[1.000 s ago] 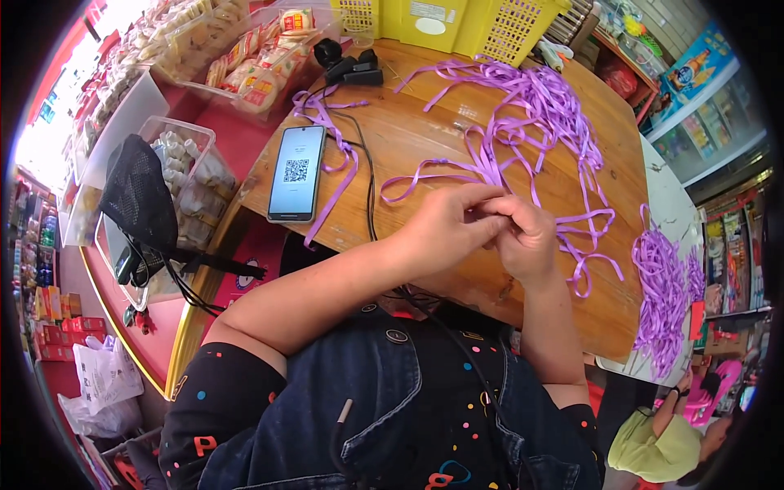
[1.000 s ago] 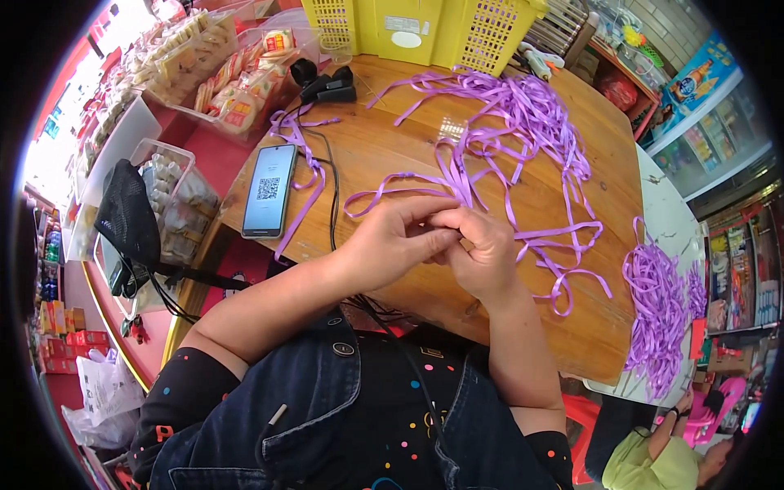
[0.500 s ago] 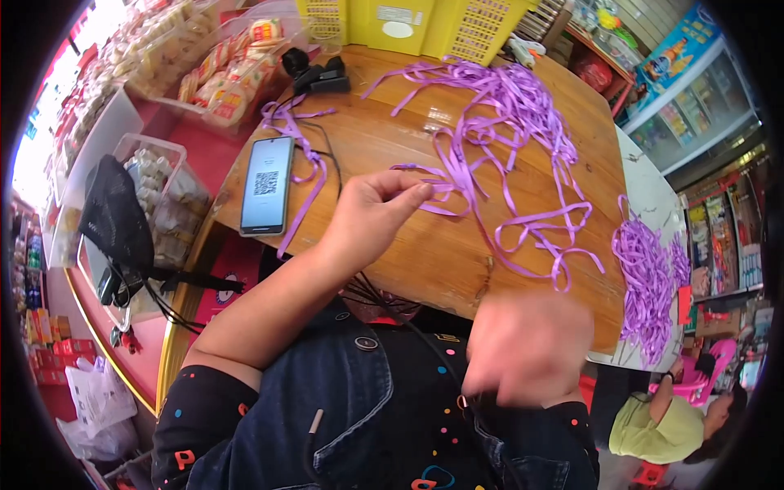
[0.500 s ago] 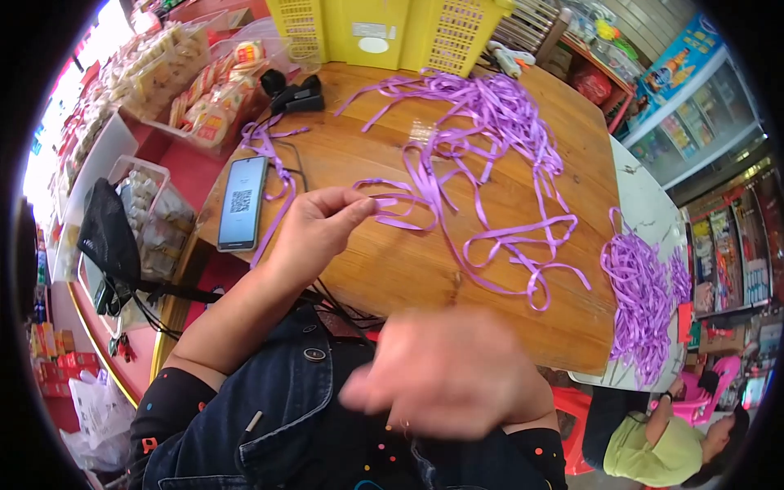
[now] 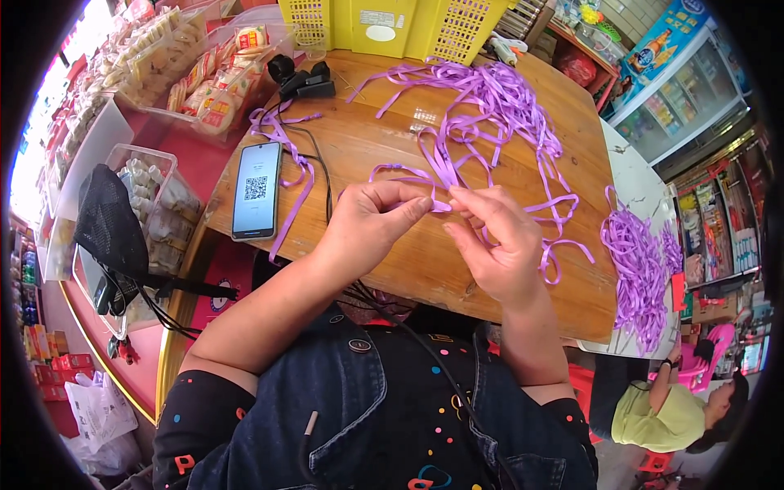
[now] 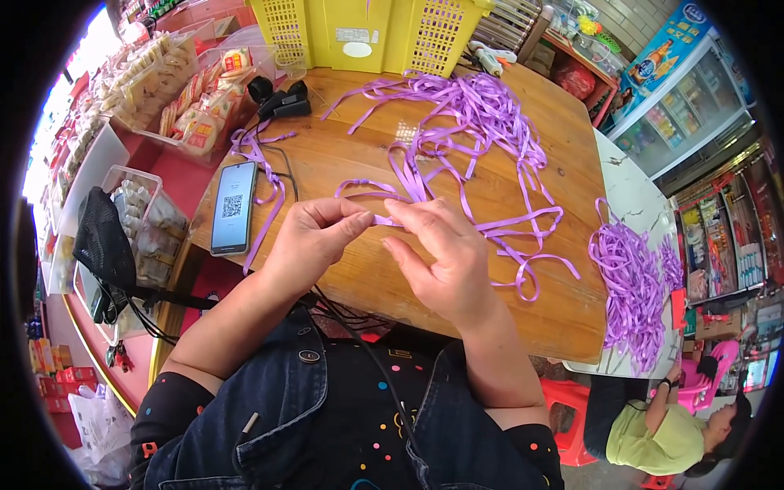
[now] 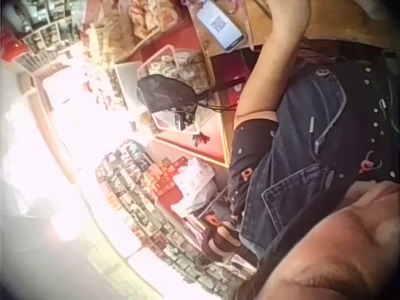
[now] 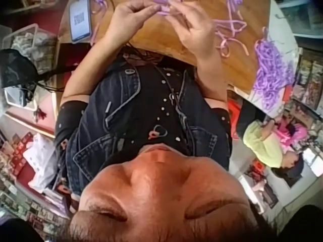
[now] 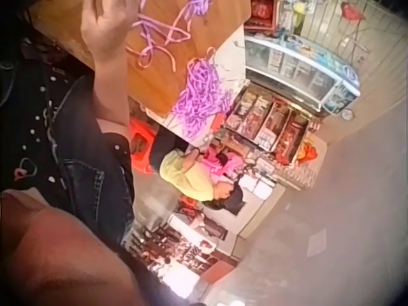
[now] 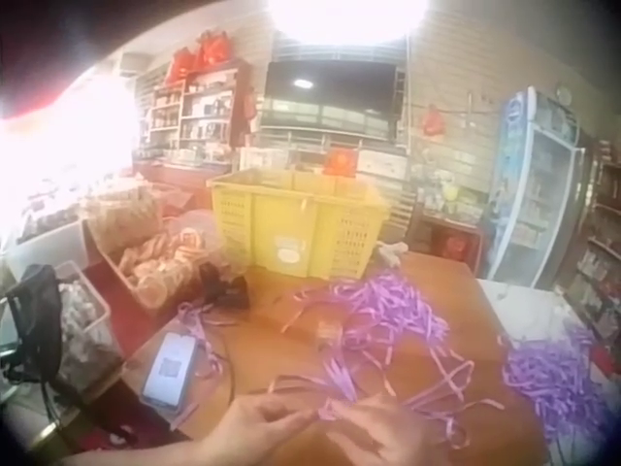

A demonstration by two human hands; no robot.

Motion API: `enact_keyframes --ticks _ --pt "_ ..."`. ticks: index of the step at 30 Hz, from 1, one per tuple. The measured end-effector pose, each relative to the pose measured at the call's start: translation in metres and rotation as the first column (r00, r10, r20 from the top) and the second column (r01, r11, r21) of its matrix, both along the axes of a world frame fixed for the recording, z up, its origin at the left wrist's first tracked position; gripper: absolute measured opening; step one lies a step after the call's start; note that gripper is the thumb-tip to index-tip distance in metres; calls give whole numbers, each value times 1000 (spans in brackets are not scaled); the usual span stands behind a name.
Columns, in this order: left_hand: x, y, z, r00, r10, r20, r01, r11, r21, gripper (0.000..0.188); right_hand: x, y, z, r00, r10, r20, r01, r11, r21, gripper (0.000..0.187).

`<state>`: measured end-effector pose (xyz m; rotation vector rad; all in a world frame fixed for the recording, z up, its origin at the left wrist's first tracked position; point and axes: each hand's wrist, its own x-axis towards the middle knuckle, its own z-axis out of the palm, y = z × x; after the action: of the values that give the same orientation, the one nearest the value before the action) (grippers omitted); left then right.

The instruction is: The person ties knots in purple ribbons by hand, pulling each ribbon taut before placing it onto a pile on the table.

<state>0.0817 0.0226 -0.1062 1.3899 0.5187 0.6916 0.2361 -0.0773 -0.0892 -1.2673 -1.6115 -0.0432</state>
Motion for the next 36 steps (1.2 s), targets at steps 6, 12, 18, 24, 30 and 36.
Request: enact_keyframes --ticks 6,12,18,24,30,36 --pt "-4 -1 0 999 -22 -29 22 1000 -12 20 -3 2 0 992 0 127 6 999 -46 35" --pt "-5 -2 -2 998 -46 -43 46 999 -1 21 1 8 -6 984 51 169 -58 998 39 22" --pt "2 -5 -7 998 -30 59 27 999 44 21 -1 3 -4 997 -24 73 24 1000 -8 13" --pt "-3 -5 -6 994 -109 -17 110 984 140 19 -1 0 -3 999 -26 46 31 994 -104 7" --pt "0 -5 -8 989 -147 33 146 989 29 18 2 2 -6 992 40 116 -32 997 -73 10" --pt "-1 -10 -6 995 -79 54 67 976 205 15 -5 0 -10 998 -4 70 11 995 -99 17"
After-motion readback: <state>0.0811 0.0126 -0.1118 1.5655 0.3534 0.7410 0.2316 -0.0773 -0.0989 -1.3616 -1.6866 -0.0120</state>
